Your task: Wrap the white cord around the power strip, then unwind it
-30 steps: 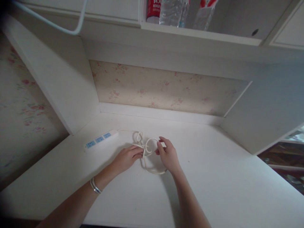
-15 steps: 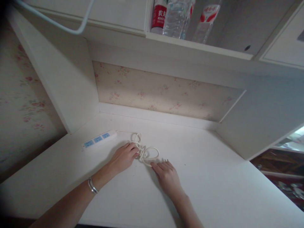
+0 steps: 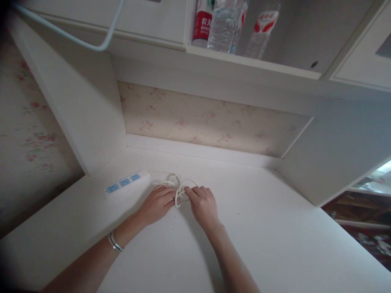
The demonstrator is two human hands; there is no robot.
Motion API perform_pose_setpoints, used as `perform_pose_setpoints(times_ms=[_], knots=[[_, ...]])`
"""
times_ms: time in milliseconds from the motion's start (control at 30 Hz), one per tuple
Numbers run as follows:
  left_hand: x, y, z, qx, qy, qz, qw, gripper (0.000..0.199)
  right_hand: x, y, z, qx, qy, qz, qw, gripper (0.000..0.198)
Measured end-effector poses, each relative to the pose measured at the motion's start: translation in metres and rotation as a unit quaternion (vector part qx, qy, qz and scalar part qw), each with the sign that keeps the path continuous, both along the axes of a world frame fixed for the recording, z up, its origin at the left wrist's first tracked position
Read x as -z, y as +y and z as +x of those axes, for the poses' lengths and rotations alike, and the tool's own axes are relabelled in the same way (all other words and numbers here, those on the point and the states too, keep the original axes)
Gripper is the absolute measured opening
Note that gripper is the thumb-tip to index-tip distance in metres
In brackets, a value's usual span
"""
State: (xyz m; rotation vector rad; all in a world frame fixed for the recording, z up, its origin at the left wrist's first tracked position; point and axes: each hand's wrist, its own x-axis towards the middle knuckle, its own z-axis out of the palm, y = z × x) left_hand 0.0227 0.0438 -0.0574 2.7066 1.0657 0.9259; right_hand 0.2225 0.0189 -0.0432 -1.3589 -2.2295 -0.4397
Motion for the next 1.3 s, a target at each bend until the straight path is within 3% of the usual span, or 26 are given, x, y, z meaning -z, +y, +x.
perform_pose_setpoints(times_ms=[133, 267, 433, 533, 633, 700, 800, 967, 1067, 1300], knots=[[-0.001, -0.004, 0.002, -0.049, -0.061, -0.028, 0.997, 0.012, 0.003, 0.001, -0.017, -0.065, 0.022, 0.009, 0.998, 0.031], [-0.004, -0.006, 0.004, -0.064, -0.092, -0.050, 0.992, 0.017, 0.012, 0.001, -0.019, -0.103, 0.111, -0.004, 0.988, 0.034], [-0.008, -0.004, 0.003, -0.069, -0.144, -0.077, 0.984, 0.018, 0.020, 0.003, -0.006, -0.122, 0.278, -0.028, 0.952, 0.018], [-0.010, -0.004, 0.002, -0.084, -0.167, -0.084, 0.979, 0.019, 0.025, 0.003, -0.001, -0.113, 0.325, -0.056, 0.937, 0.019], [-0.011, -0.005, 0.000, -0.103, -0.177, -0.079, 0.976, 0.020, 0.028, 0.004, 0.002, -0.093, 0.299, -0.087, 0.946, 0.024], [-0.012, -0.006, -0.001, -0.108, -0.173, -0.076, 0.976, 0.019, 0.026, 0.004, 0.002, -0.085, 0.258, -0.072, 0.960, 0.020], [-0.012, -0.007, -0.001, -0.108, -0.145, -0.073, 0.981, 0.017, 0.020, 0.000, 0.003, -0.080, 0.188, 0.012, 0.979, 0.019], [-0.010, -0.010, 0.001, -0.096, -0.108, -0.078, 0.986, 0.015, 0.007, -0.013, 0.003, -0.027, 0.070, 0.130, 0.989, 0.040], [-0.010, -0.014, 0.004, -0.079, -0.109, -0.075, 0.988, 0.015, 0.008, -0.018, 0.000, -0.022, 0.033, 0.138, 0.990, 0.043], [-0.011, -0.021, 0.008, -0.070, -0.063, -0.047, 0.994, 0.016, 0.011, -0.015, -0.012, -0.104, 0.020, 0.121, 0.987, 0.042]])
